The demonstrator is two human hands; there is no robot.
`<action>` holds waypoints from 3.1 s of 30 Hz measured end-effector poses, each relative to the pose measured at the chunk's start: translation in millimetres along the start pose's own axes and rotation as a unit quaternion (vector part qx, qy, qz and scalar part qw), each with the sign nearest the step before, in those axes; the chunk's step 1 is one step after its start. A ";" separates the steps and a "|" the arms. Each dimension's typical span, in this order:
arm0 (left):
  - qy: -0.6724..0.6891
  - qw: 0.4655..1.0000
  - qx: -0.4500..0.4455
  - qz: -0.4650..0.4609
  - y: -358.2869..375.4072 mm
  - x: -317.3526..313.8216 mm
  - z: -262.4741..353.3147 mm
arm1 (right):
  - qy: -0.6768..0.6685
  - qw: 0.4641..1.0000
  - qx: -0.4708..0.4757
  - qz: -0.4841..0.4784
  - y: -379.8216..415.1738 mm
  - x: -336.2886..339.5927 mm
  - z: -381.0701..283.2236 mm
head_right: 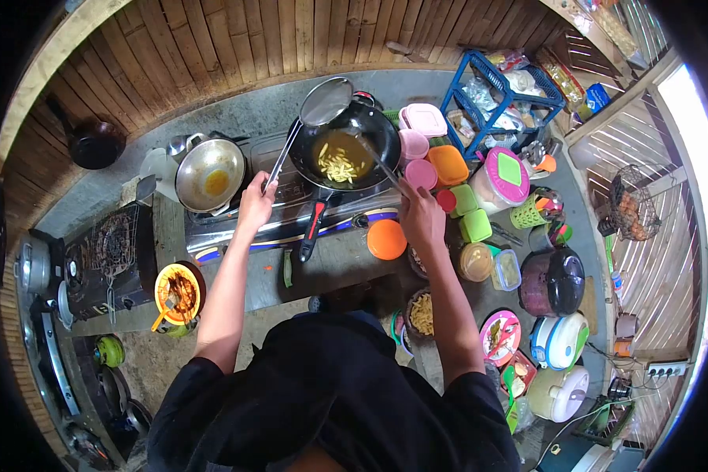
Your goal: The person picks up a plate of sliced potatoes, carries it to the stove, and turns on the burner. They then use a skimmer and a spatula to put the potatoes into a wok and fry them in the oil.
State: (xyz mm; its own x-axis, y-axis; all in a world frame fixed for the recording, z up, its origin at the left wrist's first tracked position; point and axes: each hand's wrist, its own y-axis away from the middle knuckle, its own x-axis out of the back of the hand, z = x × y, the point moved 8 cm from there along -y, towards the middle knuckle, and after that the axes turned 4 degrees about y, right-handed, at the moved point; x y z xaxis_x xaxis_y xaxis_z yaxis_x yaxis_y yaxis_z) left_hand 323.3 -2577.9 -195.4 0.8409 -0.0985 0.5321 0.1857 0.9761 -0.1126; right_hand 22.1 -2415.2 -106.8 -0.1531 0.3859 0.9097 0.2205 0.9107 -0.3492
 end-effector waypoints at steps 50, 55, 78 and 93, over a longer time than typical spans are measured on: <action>0.242 0.959 0.145 -0.031 70.1 -56.7 -43.2 | 0.061 0.997 0.011 -0.048 3.5 -41.0 8.8; 0.222 0.965 0.136 -0.015 79.5 -63.8 -39.7 | 0.066 0.994 -0.063 -0.051 -20.6 -36.6 24.3; 0.343 0.924 0.161 -0.060 91.2 -104.2 -24.7 | -0.038 0.998 -0.048 -0.030 -46.2 -89.9 78.0; 0.218 0.954 0.187 -0.082 76.2 -67.7 -27.2 | -0.129 0.977 -0.112 -0.124 -37.1 -96.3 73.4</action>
State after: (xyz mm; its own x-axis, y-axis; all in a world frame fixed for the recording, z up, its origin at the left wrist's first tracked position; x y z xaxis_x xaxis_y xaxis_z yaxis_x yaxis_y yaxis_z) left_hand 294.4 -2502.1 -262.9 0.9627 -0.2481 0.1075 0.2077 0.9331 0.2935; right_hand -42.1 -2475.3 -197.9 -0.4595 0.2081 0.8635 0.3474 0.9368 -0.0409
